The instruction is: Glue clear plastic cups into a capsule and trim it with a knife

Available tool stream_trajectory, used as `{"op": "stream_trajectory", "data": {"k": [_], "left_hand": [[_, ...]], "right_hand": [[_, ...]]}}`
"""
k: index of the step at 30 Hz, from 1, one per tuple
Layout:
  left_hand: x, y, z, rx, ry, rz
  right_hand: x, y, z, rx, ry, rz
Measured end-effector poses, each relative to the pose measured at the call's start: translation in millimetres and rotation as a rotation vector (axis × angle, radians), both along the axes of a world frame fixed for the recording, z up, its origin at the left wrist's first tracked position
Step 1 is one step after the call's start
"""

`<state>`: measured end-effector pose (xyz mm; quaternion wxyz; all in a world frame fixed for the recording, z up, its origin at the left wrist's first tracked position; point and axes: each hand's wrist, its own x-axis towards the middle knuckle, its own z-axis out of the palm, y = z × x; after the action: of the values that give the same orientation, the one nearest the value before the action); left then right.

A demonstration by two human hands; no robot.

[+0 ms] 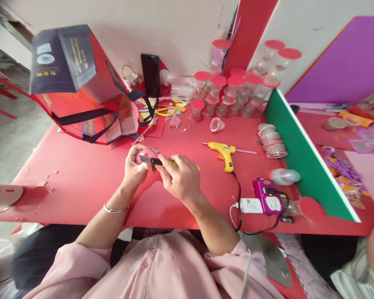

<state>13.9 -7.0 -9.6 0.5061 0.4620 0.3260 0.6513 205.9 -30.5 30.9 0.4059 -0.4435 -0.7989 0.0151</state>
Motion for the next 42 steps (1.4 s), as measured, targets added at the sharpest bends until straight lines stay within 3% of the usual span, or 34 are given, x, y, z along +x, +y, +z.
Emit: {"op": "stream_trajectory", "data": {"k": [12,20,28,37,42], "left_hand": [[5.6,-1.5,4.3,-0.052,-0.071,-0.038],[2.7,1.0,7.4,0.046,-0.015,0.162],[-1.8,4.2,-1.0,0.091,0.161,0.301],[-2.7,-0.7,1.1,0.230,0.366,0.566],[-3.7,-0.7,-1.1,0.202,0.332,0.568]], "right_hand": [[-0.8,2.3,-2.6,0.021,-0.004,-0.030],[12.3,14.1,-2.2,-0.011,0.018,-0.159],[0.9,2.5,0.0,-0.101,0.065,0.010],[-1.4,-0.8,4.0,-0.236,0.112,0.037],[-1.8,-1.7,5.3,-0.265,0.149,0.066]]}}
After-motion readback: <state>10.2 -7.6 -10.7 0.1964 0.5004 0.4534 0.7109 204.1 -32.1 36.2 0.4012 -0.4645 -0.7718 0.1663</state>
